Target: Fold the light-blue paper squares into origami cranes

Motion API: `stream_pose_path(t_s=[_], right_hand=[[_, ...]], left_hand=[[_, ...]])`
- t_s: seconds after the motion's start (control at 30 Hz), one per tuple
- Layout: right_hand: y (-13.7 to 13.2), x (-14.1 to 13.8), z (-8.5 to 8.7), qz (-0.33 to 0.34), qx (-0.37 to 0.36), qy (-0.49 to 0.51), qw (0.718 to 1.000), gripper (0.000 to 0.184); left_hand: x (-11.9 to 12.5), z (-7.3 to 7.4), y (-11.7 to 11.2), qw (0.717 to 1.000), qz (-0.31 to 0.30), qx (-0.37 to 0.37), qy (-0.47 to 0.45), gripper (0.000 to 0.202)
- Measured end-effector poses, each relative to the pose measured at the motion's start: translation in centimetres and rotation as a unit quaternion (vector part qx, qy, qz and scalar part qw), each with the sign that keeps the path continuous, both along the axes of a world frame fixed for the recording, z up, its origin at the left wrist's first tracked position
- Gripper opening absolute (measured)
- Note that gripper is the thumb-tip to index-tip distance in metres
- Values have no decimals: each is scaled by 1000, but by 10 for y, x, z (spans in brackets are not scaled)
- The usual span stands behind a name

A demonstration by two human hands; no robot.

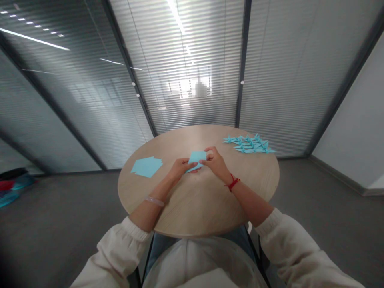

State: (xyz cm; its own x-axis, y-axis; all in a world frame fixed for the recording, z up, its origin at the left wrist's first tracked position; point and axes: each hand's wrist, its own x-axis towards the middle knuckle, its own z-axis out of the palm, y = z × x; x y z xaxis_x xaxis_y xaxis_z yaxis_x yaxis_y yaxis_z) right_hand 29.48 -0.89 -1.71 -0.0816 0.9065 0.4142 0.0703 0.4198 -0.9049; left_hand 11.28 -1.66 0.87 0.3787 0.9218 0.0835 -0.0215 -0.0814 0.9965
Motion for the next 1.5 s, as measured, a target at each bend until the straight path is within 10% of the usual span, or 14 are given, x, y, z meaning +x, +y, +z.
stream_pose_path(t_s=[0.27, 0.63, 1.0, 1.5], right_hand=[[-4, -3, 4, 38, -4, 12, 999, 81], [-9, -1, 9, -51, 41, -40, 997, 57], [-6, -2, 9, 7, -49, 60, 997, 54], [-11, -4, 10, 67, -52, -76, 993, 43]], left_hand=[[2, 1, -3, 999, -25, 15, 13, 36], [0, -2, 3, 1000, 14, 8, 1, 37], [-5, 6, 6, 983, 149, 84, -65, 49], [-1, 4, 6, 984, 98, 147, -25, 49]])
